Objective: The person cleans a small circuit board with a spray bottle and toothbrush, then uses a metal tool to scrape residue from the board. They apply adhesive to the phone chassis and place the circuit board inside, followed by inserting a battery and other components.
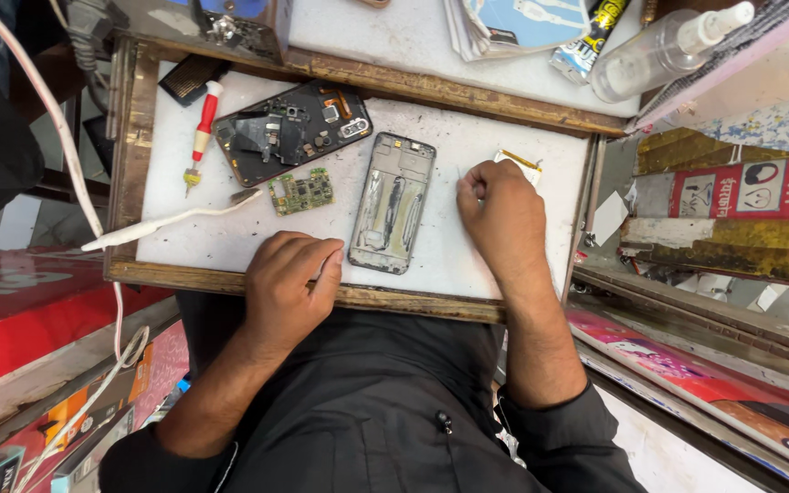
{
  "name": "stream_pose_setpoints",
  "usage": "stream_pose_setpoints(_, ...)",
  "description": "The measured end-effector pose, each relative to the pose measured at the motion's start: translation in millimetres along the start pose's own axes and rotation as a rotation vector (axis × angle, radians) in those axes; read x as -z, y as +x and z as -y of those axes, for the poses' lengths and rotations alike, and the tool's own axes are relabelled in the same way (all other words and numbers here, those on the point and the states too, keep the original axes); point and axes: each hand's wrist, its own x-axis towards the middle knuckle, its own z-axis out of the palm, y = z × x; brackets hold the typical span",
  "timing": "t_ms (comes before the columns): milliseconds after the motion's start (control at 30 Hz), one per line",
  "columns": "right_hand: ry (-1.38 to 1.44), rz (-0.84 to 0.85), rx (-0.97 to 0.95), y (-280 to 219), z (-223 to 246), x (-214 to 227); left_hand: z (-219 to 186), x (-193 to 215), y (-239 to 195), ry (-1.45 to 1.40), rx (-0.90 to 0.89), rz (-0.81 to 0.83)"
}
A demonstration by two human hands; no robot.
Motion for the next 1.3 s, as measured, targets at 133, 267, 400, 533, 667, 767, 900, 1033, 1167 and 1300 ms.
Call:
stream_pose_setpoints(133,0.165,0.001,-0.03,-6.2,1.4,2.2,0.8,0.6,-3.9,-0.056,0.04,0.025)
stream_pose_setpoints(267,0.207,-0.034,-0.084,-11.6,6.6,7.8,0.2,0.8,-0.4,-0.047,0.033,0.046)
stream_pose_setpoints(400,0.154,-0.078,-0.061,-3.8,5.3,13.7,-0.4,1.6,1.6,-0.04,0.029,0.054)
stream_pose_setpoints(533,0.074,-0.207,0.013,15.9,-13.8,29.0,0.4,0.9,-0.3,-0.041,0.026,0.055)
stream_pose_setpoints(667,-0.264,-0.476,0.3,48.8,-35.8,41.0,3.2,-0.4,-2.0,-0.054,0.022,0.067)
stream_pose_setpoints(767,-0.233,-0.452,0.257,69.9,-46.3,41.1,3.7,-0.2,-5.0,-0.05,0.032,0.071)
stream_pose_setpoints(900,-0.023,-0.431,0.163,74.3,-51.6,39.3,3.8,0.9,-4.1,-0.087,0.026,0.056)
stream_pose_setpoints(1033,0.288,-0.411,-0.008,18.6,-38.6,40.0,-0.3,5.8,-3.2,-0.165,0.086,0.064)
stream_pose_setpoints(1167,0.722,-0.29,0.054,-62.2,8.5,10.9,-11.7,6.2,-2.6,-0.529,0.404,0.275)
stream_pose_setpoints(1300,0.648,-0.021,0.456,-109.0,39.4,-18.6,-21.4,-1.9,-14.2,-0.993,0.346,0.37)
